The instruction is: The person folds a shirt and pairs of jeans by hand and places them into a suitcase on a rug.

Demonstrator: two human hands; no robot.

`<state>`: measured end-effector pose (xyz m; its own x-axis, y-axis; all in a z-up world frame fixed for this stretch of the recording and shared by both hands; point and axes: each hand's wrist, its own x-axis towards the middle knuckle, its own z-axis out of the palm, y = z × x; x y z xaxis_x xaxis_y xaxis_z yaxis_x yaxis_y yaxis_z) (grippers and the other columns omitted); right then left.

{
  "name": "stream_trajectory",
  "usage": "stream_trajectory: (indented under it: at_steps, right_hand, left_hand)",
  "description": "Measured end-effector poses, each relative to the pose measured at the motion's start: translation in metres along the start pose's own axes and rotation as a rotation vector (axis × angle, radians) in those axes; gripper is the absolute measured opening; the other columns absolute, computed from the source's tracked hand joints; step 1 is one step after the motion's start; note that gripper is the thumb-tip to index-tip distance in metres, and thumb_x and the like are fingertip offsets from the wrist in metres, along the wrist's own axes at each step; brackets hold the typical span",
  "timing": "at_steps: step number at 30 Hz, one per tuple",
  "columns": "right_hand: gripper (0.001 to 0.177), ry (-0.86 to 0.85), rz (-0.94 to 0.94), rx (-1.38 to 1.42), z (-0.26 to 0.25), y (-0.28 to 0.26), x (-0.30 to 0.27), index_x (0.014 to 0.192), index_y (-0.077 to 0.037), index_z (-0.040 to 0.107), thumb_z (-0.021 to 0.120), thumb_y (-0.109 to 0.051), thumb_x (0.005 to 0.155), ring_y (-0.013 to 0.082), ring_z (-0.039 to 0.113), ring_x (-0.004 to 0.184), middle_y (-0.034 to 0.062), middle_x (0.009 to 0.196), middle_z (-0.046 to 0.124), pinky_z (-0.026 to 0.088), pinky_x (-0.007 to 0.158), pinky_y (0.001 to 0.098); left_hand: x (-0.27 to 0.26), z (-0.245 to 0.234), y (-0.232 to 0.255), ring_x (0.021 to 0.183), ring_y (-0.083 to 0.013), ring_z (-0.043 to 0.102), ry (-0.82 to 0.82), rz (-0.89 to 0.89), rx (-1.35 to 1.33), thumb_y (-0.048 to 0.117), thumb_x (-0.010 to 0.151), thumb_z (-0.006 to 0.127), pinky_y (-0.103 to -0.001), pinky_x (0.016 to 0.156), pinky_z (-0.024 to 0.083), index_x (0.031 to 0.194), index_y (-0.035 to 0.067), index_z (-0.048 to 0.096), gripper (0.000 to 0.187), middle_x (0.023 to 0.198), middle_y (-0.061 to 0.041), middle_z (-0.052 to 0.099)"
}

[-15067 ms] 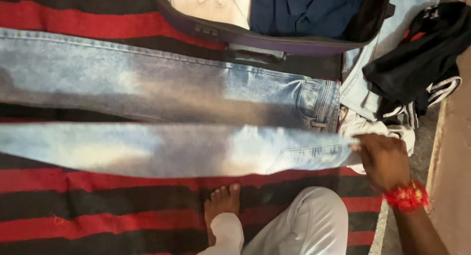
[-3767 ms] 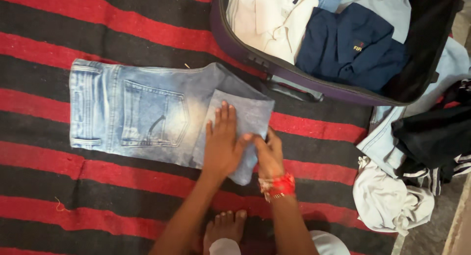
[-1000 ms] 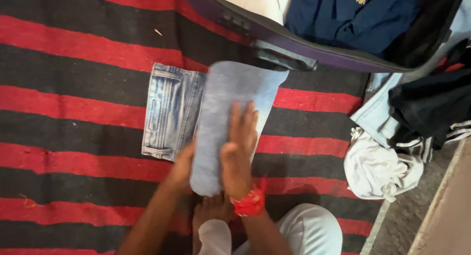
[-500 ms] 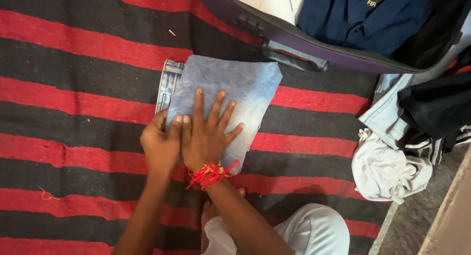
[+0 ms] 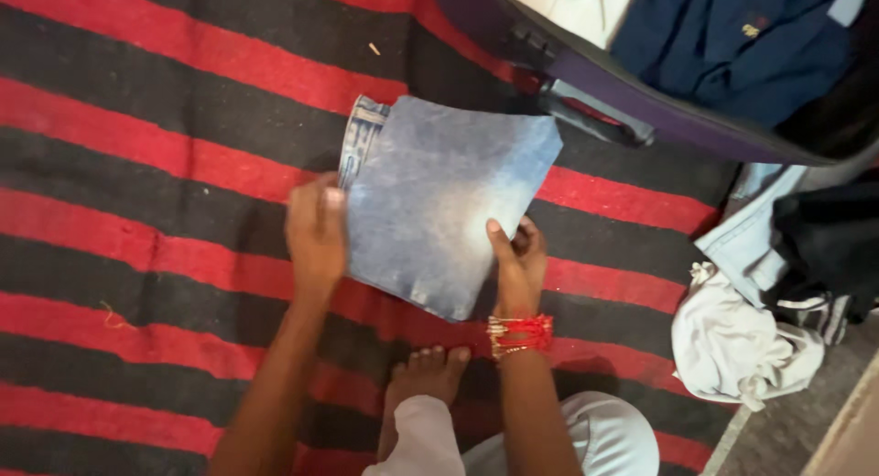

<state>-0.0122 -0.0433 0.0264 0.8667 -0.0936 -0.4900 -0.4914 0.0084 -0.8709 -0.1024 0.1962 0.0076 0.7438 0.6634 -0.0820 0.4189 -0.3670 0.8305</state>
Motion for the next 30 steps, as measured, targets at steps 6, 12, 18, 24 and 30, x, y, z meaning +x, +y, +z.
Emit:
stream_trajectory:
  at_steps: [6,12,18,24,30]
  right_hand:
    - [0.051,-0.031,0.114,-0.008,-0.002,0.004,0.003,0.128,0.001,0.056,0.076,-0.019,0.085,0.0199,0.063,0.107,0.0104,0.116,0.068,0.049,0.096,0.0360]
    - [0.059,-0.011,0.160,0.025,-0.007,-0.017,-0.002,0.127,-0.001,0.048,0.077,-0.013,0.078,0.0227,0.061,0.100,0.0124,0.110,0.063,0.051,0.088,0.0391]
    - [0.056,0.076,0.283,0.075,-0.090,-0.050,0.012,0.129,-0.004,0.054,0.065,-0.017,0.076,0.0261,0.067,0.091,0.0117,0.104,0.065,0.057,0.077,0.0426]
    - [0.050,0.036,0.251,0.015,-0.128,-0.011,0.039,0.130,0.000,0.055,0.063,-0.016,0.083,0.0232,0.065,0.096,0.0125,0.108,0.066,0.055,0.082,0.0387]
    - [0.049,0.024,0.143,0.075,-0.130,0.001,0.041,0.130,0.002,0.055,0.063,-0.014,0.084,0.0199,0.062,0.100,0.0091,0.111,0.064,0.052,0.087,0.0356]
  left_hand:
    - [0.014,-0.037,-0.030,0.155,-0.0411,0.023,-0.107,0.176,0.691,0.051,0.105,0.042,-0.073,0.118,0.008,0.160,0.013,0.043,0.067,0.168,-0.020,0.029]
    - [0.039,-0.077,-0.043,0.155,-0.0438,0.021,-0.087,0.125,0.742,0.047,0.105,0.041,-0.073,0.118,0.011,0.163,0.013,0.038,0.067,0.171,-0.018,0.026]
    - [0.042,-0.082,-0.050,0.158,-0.0426,0.019,-0.104,0.124,0.783,0.045,0.107,0.041,-0.074,0.118,0.011,0.164,0.014,0.035,0.066,0.173,-0.017,0.023]
    - [0.024,-0.040,0.010,0.159,-0.0447,0.019,-0.037,0.082,0.885,0.032,0.100,0.051,-0.072,0.120,0.010,0.166,-0.001,0.034,0.075,0.174,-0.025,0.023]
    - [-0.037,0.054,0.115,0.154,-0.0431,0.026,-0.371,0.541,0.335,0.042,0.100,0.053,-0.060,0.123,0.018,0.156,0.000,0.040,0.071,0.166,-0.025,0.031]
